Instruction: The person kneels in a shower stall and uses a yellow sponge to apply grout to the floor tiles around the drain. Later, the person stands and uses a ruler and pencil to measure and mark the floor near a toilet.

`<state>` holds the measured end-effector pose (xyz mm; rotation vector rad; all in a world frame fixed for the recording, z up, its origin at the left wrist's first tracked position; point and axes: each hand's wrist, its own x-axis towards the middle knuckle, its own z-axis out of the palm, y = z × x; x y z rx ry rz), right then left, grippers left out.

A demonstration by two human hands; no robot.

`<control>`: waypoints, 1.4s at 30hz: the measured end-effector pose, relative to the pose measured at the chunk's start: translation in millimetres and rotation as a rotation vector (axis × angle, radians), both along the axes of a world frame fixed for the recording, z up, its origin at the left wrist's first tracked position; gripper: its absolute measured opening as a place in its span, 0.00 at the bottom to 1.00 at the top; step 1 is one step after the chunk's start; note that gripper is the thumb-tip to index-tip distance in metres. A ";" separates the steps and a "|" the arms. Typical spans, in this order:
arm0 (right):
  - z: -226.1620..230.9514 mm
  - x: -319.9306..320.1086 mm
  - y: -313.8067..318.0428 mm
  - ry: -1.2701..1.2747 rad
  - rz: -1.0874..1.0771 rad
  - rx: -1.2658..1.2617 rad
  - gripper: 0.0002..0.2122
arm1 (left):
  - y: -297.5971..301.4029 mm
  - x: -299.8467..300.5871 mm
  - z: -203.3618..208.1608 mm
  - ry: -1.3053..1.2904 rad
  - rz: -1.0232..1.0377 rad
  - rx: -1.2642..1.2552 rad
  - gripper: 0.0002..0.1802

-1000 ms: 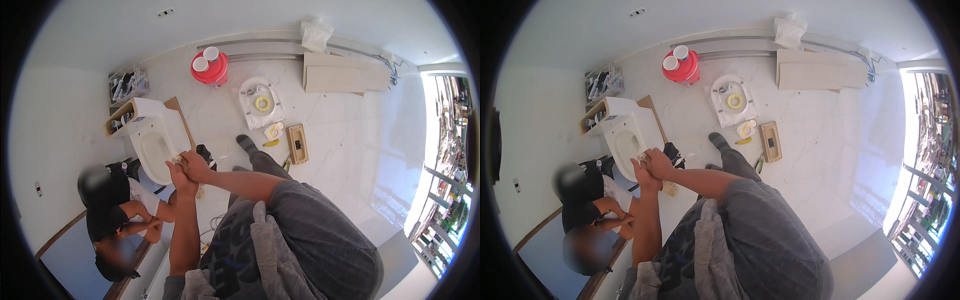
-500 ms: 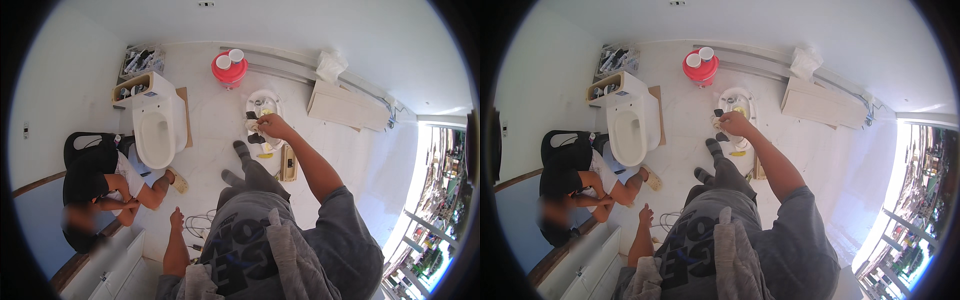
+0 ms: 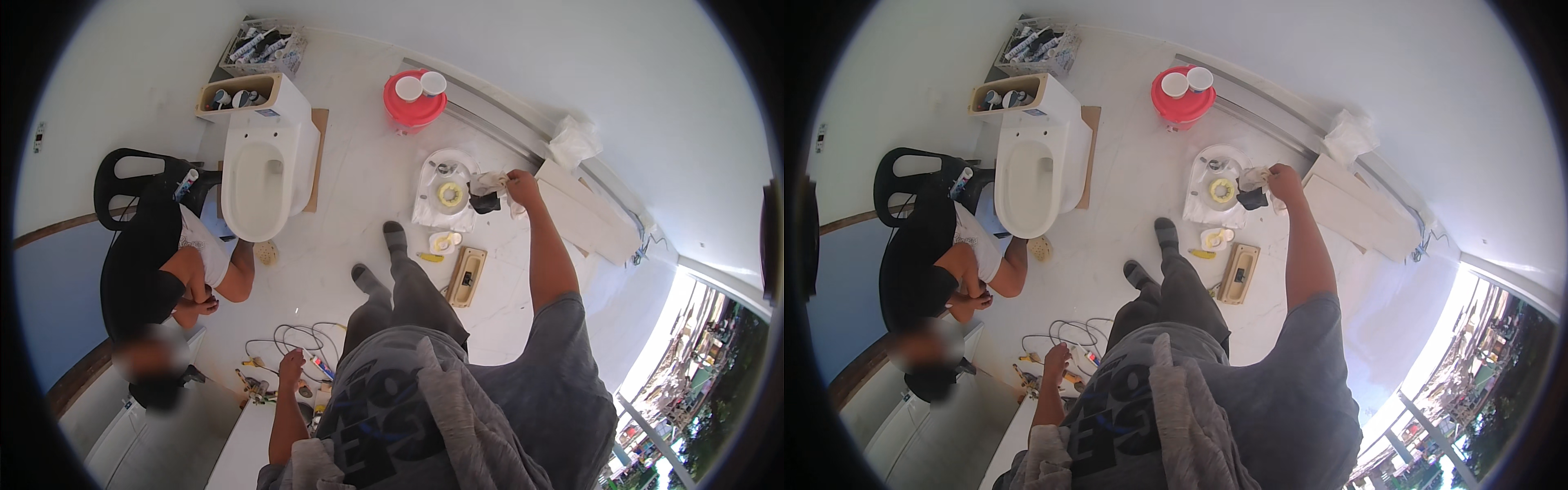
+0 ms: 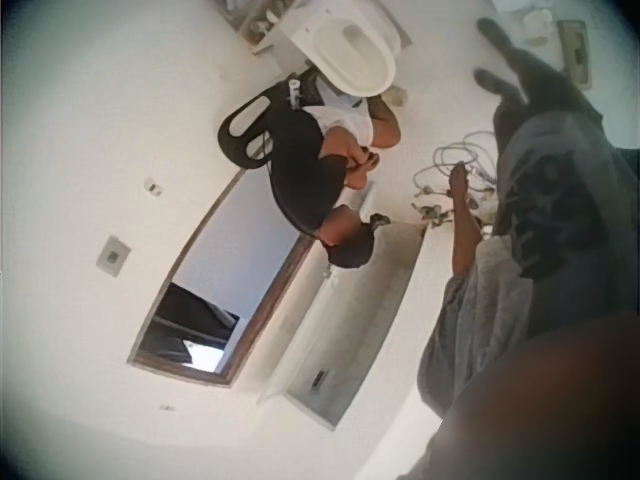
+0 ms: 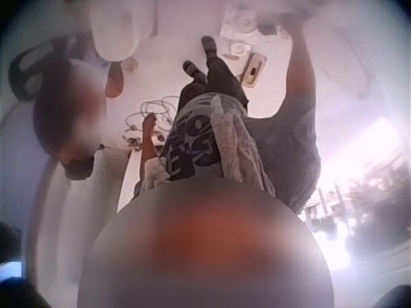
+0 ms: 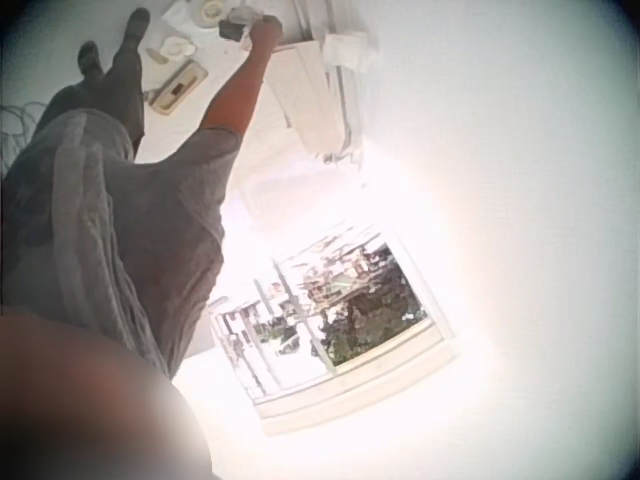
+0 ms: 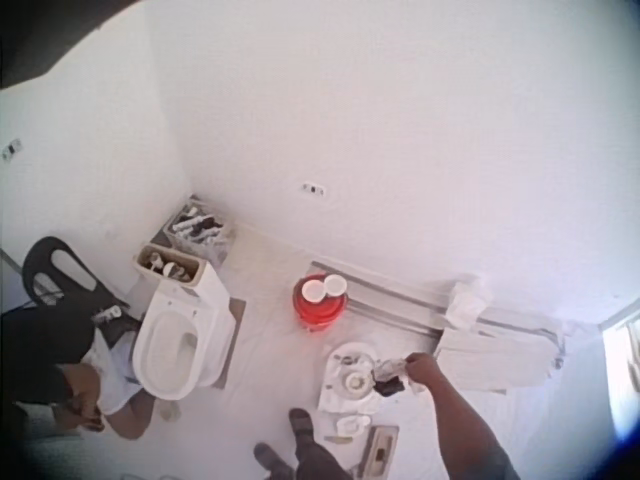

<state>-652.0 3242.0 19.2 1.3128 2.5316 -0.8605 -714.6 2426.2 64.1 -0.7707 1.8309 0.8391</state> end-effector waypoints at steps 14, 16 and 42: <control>-25.8 84.9 -157.4 -0.423 0.315 -0.544 0.21 | 73.6 34.4 -18.8 -0.245 -0.158 0.077 0.25; -8.2 109.9 -214.3 -0.589 -0.032 -0.946 0.32 | 84.3 60.5 -23.1 -0.462 0.027 0.212 0.24; 68.2 67.3 -291.0 0.055 0.980 -0.092 0.27 | -21.0 157.2 -37.3 0.109 0.489 0.254 0.16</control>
